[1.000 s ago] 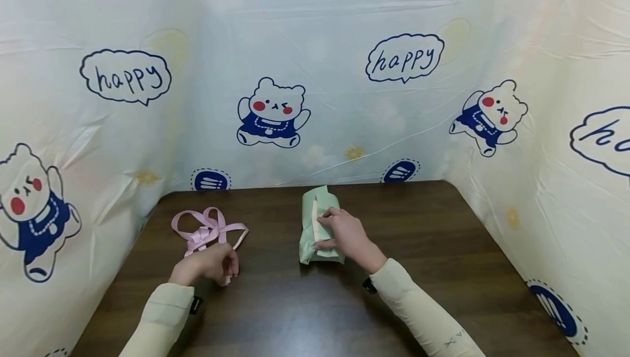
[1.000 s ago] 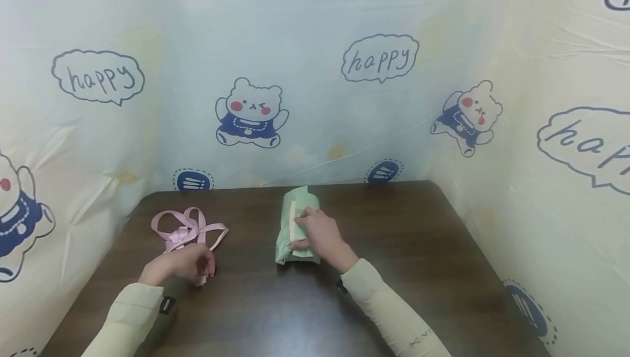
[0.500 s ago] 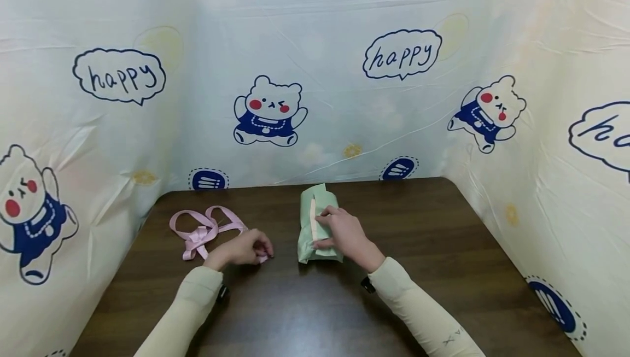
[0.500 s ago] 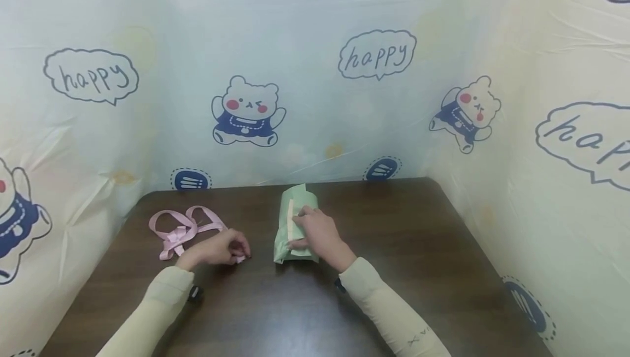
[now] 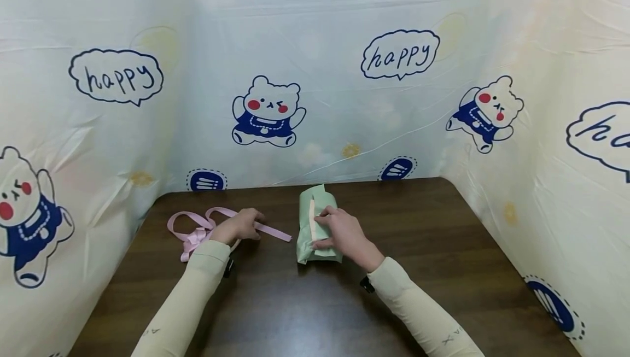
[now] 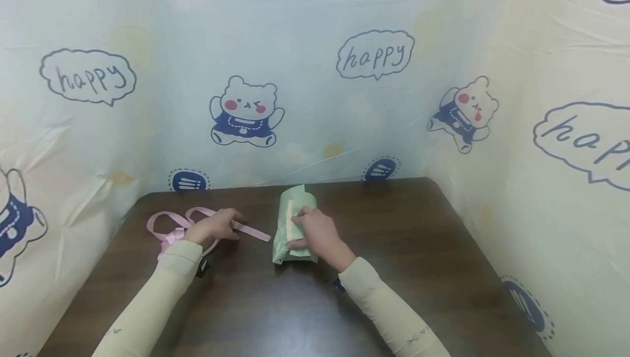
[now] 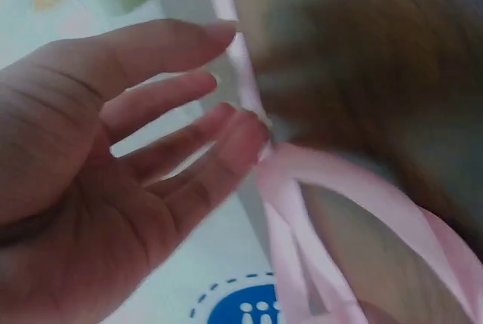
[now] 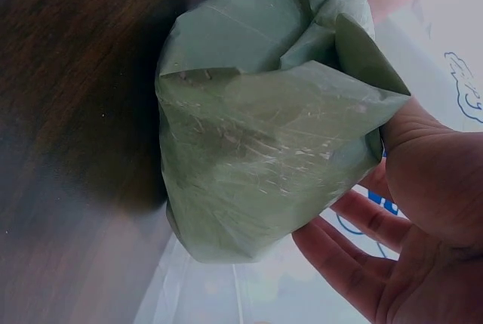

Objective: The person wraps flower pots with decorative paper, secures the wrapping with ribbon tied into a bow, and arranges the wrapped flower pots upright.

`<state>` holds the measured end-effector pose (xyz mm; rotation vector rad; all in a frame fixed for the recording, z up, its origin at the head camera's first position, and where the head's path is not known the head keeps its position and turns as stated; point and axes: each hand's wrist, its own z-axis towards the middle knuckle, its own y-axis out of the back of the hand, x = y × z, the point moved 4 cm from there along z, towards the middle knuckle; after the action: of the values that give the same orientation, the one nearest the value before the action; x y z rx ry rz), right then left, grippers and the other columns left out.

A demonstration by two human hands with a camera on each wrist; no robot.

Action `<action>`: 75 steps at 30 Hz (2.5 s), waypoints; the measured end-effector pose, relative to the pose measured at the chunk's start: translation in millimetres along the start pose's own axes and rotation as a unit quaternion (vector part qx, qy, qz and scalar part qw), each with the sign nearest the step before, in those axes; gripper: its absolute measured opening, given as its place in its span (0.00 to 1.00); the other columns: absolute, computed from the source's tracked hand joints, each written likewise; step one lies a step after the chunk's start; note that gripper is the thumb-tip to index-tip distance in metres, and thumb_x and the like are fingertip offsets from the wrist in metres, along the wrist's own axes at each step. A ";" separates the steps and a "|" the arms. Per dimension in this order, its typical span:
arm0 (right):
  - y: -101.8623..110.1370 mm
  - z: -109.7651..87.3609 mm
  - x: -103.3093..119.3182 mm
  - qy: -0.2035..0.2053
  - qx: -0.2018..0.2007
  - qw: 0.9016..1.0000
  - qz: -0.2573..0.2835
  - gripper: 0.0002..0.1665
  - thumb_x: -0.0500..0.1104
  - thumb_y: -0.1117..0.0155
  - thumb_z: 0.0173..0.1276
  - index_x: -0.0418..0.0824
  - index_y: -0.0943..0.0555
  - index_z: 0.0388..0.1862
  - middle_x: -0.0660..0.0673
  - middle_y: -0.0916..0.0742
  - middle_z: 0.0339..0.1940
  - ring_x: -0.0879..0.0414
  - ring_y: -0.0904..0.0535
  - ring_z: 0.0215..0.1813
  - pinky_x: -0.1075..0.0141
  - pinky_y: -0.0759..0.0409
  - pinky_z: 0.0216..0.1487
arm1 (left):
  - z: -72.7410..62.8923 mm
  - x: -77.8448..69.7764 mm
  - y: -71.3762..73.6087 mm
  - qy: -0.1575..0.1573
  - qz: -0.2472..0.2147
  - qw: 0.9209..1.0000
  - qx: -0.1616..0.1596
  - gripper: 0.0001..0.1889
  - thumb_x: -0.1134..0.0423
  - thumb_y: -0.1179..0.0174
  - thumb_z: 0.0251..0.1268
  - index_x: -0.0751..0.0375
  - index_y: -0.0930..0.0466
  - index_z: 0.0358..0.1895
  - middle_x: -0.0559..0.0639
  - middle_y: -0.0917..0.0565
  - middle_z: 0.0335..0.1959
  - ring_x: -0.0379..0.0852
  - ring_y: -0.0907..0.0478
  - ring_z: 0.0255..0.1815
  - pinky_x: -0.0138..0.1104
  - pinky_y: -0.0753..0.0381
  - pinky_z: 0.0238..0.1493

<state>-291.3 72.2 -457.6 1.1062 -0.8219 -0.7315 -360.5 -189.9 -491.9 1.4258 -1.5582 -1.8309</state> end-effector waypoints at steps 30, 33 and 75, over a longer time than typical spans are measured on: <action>-2.4 -0.9 3.9 0.018 -0.009 1.000 -0.024 0.41 0.64 0.19 0.51 0.46 0.15 0.61 0.50 0.16 0.51 0.52 0.18 0.51 0.58 0.15 0.44 | 87.1 13.3 23.4 0.120 -0.039 0.980 -0.153 0.22 0.73 0.46 0.66 0.58 0.34 0.11 0.46 0.36 0.11 0.43 0.40 0.15 0.35 0.36 0.21; -1.0 -2.0 3.3 0.025 -0.014 0.999 -0.027 0.41 0.64 0.19 0.51 0.46 0.14 0.61 0.50 0.16 0.51 0.52 0.18 0.50 0.58 0.15 0.43 | 106.0 -7.4 17.2 0.067 -0.082 0.978 -0.182 0.13 0.70 0.42 0.70 0.67 0.18 0.25 0.52 0.23 0.20 0.46 0.30 0.23 0.36 0.28 0.27; -3.2 -6.8 -13.3 0.048 -0.033 0.995 0.081 0.50 0.62 0.16 0.48 0.42 0.22 0.67 0.45 0.16 0.60 0.50 0.18 0.58 0.52 0.16 0.53 | 5.9 -107.7 -45.7 -0.204 -0.049 0.968 -0.136 0.27 0.54 0.28 0.64 0.59 0.19 0.64 0.50 0.24 0.62 0.47 0.28 0.61 0.45 0.23 0.59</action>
<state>-292.6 85.6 -464.9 0.9952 -0.7908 -0.5609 -303.5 -87.9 -483.4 1.0648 -1.3493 -2.4065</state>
